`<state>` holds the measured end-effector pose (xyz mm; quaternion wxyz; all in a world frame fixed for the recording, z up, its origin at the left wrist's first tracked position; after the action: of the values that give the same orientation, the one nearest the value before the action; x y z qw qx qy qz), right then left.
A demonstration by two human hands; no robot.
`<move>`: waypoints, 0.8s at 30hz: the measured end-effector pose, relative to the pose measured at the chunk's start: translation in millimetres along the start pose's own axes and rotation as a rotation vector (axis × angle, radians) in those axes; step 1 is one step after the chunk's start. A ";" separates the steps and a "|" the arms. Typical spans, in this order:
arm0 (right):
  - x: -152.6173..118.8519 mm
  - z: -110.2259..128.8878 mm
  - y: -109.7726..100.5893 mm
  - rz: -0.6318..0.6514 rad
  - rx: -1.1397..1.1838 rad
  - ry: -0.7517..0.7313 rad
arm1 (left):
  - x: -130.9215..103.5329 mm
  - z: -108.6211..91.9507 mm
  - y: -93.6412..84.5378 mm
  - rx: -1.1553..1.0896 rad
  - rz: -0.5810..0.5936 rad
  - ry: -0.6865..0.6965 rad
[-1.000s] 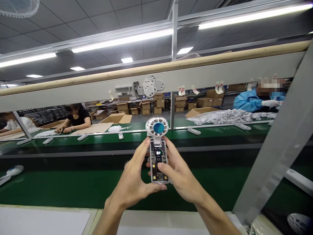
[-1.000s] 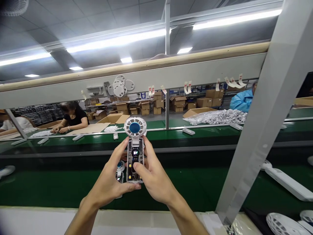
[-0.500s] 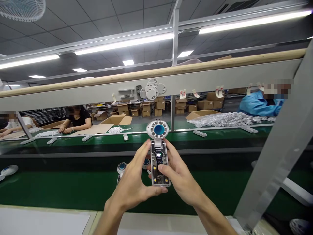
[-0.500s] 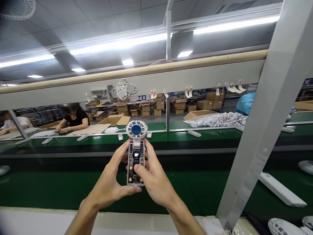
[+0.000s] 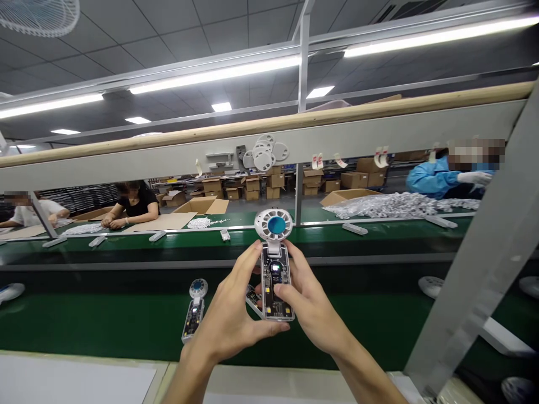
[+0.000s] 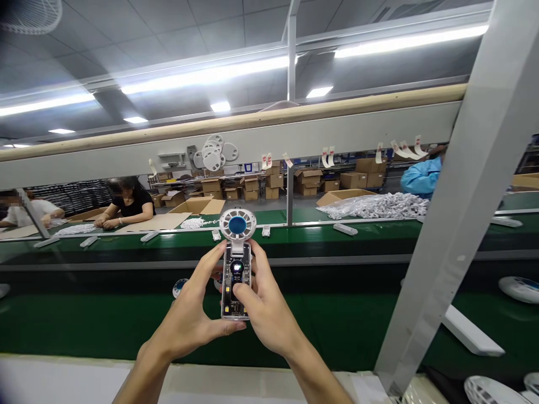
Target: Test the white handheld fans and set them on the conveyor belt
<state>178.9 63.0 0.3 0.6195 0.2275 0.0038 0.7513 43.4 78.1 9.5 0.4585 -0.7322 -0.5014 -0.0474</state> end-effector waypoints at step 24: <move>1.9 -1.2 -2.0 -0.050 -0.066 0.017 | 1.5 3.7 2.8 -0.048 0.027 -0.058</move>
<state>180.0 65.6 -0.7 0.6451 0.2003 -0.0100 0.7373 44.9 81.6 6.4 0.4266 -0.7508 -0.5033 -0.0322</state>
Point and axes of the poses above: each hand's wrist, its own x-axis towards the middle knuckle, its own y-axis out of the palm, z = x × y, the point moved 5 cm from there along x, towards the middle knuckle
